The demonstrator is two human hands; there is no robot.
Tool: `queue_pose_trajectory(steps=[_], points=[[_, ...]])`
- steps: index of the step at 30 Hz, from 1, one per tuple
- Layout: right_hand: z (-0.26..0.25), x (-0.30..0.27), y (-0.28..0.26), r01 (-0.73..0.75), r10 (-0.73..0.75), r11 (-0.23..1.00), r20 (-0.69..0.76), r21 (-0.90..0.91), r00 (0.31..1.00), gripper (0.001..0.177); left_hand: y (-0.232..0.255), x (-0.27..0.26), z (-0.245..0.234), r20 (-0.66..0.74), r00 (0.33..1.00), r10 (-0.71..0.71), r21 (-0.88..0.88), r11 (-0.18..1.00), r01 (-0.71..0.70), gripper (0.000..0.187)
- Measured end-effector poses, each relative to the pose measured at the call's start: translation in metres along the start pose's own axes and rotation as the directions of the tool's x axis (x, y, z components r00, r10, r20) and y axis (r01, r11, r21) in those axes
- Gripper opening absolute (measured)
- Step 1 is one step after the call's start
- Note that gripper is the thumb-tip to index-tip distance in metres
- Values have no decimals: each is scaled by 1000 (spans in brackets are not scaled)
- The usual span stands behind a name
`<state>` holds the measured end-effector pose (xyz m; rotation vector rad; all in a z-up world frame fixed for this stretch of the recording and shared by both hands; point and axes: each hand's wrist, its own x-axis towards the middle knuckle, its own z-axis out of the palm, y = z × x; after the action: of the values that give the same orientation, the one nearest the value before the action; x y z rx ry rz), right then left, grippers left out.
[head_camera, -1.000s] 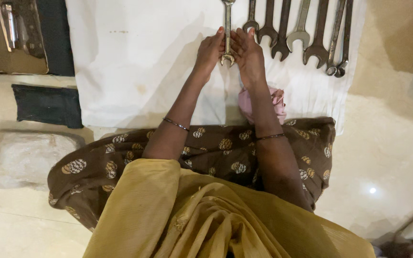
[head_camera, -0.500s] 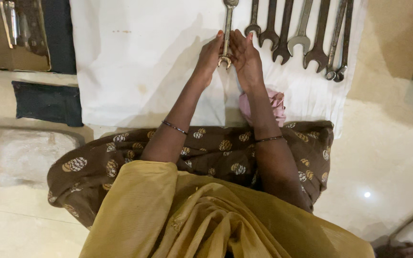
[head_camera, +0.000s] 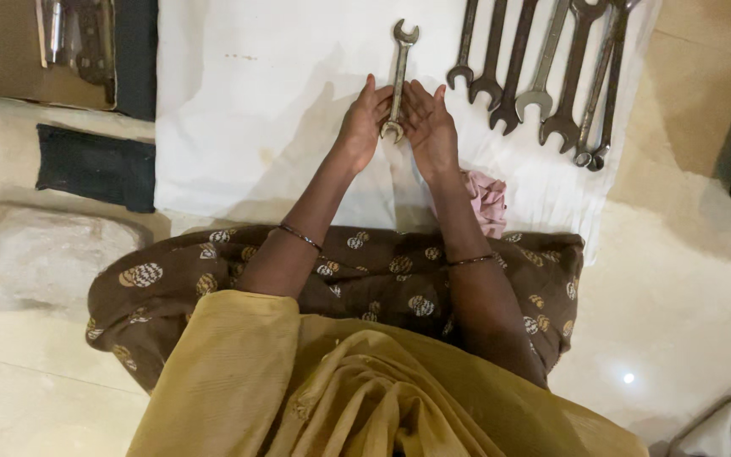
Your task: The person sits on the floor and repeatedly picks up wrenches from a white cloth, inspects them, and places them into a cardboard box. The person handles the wrenches one at a time, turning them over before placing them in the box.
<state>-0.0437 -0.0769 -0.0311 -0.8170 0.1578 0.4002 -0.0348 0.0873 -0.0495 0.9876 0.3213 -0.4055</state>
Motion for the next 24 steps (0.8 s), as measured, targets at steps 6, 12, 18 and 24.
queue_pose_trajectory(steps=[6,12,18,24], points=[[-3,3,9,0,1,998,-3,66,1000,89,-15,-4,-8,29,991,127,-167,979,-120,94],[-6,6,12,17,-18,993,5,113,1000,89,-19,-9,-5,47,990,136,-269,956,-119,92],[18,-6,3,66,-66,998,17,4,998,89,-9,-21,20,-18,990,137,-70,988,-138,84],[58,-24,4,157,-166,951,-12,-267,986,79,-10,-41,36,-78,945,319,142,941,-306,69]])
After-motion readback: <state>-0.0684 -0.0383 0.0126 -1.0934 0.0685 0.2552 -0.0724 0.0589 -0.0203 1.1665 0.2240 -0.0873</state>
